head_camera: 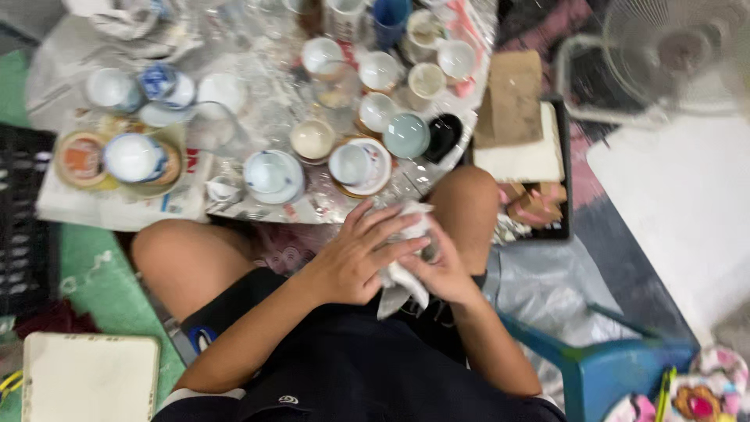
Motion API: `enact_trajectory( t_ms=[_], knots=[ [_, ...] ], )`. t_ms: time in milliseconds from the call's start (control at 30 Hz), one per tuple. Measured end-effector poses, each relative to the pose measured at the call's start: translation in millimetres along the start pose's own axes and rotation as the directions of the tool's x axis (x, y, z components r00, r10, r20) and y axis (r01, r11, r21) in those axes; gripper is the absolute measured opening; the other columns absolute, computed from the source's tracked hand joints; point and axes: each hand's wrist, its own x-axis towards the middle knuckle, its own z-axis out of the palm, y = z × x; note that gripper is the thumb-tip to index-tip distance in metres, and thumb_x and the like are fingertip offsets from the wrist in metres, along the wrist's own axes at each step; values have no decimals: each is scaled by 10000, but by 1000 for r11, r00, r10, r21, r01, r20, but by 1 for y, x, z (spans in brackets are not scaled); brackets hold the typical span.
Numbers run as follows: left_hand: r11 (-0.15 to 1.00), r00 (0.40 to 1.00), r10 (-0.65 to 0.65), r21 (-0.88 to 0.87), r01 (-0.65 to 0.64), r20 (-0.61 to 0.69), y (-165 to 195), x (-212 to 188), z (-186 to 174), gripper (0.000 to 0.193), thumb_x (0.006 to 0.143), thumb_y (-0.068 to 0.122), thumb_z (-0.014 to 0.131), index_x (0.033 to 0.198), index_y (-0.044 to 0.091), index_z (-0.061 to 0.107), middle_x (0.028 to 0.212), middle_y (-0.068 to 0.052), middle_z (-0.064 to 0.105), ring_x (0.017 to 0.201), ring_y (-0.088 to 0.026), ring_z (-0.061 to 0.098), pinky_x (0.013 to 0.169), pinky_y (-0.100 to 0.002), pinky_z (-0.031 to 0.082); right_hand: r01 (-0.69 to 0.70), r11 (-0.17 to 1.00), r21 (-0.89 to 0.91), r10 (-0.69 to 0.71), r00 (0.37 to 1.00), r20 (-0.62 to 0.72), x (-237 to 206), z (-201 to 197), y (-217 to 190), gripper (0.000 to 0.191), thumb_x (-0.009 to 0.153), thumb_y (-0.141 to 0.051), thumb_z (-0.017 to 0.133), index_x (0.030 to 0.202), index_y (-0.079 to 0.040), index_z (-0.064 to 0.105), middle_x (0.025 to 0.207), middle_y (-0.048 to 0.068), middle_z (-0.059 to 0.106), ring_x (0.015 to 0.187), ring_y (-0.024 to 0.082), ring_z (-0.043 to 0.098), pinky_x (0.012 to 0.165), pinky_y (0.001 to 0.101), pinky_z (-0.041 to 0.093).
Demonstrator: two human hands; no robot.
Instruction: The person wraps various ceramic and glass dishes, including bowls, cups, and glasses, using newspaper. They fold the paper around each item and place the wrapped items into a nearby tray.
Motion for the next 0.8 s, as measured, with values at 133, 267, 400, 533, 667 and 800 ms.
enact_trajectory(
  t_ms=[133, 267, 400, 533, 667, 800],
  knots=[
    [976, 996, 17, -213, -36, -91, 13, 6, 39, 802, 822, 33, 691, 1536, 155, 347, 1564, -240, 380, 1491, -421, 354, 1268, -579, 266, 216, 940, -265, -314, 853, -416, -26, -85, 14, 565, 966, 32, 676, 1490, -8, 469, 1385, 70, 597, 1273, 192, 590, 1109, 341, 494],
    [927, 996, -67, -373, 40, -59, 24, 0, 76, 599, 904, -48, 623, 1445, 60, 390, 1548, -251, 453, 1472, -426, 461, 1243, -534, 374, 203, 905, -374, -424, 501, -754, -41, -190, 45, 590, 999, 35, 699, 1481, -36, 366, 1353, 66, 585, 1265, 192, 572, 1106, 330, 479],
    [920, 998, -57, -388, 43, -24, 28, 1, 100, 503, 911, -59, 612, 1373, 32, 435, 1479, -242, 530, 1404, -431, 538, 1194, -515, 438, -159, 584, -796, -693, 414, -591, -32, -258, 104, 496, 799, 43, 790, 1261, -10, 618, 1234, 162, 624, 1158, 334, 608, 1018, 429, 481],
    [914, 999, -44, -403, 42, 5, 29, 5, 113, 487, 908, -66, 620, 1352, 26, 444, 1443, -242, 557, 1362, -431, 575, 1159, -505, 472, -395, 533, -748, -454, 613, -647, -27, -258, 167, 244, 831, -18, 770, 1067, -62, 730, 1110, 139, 633, 1042, 327, 619, 904, 415, 525],
    [919, 996, -76, -386, 84, 36, 24, 0, 120, 499, 887, -77, 635, 1336, 37, 448, 1419, -234, 574, 1335, -424, 597, 1130, -487, 497, -513, 241, -824, -90, 833, -545, -41, -254, 189, 361, 732, -3, 721, 1058, -137, 795, 1109, 137, 655, 1083, 359, 628, 884, 455, 519],
    [906, 990, -135, -399, 142, 45, 16, -5, 132, 511, 875, -84, 640, 1331, 35, 444, 1410, -235, 577, 1324, -421, 605, 1127, -487, 506, -391, -19, -920, 296, 877, -379, -31, -279, 190, 310, 894, -301, 677, 1053, -48, 759, 1134, 216, 672, 1092, 367, 638, 923, 433, 521]
  ],
)
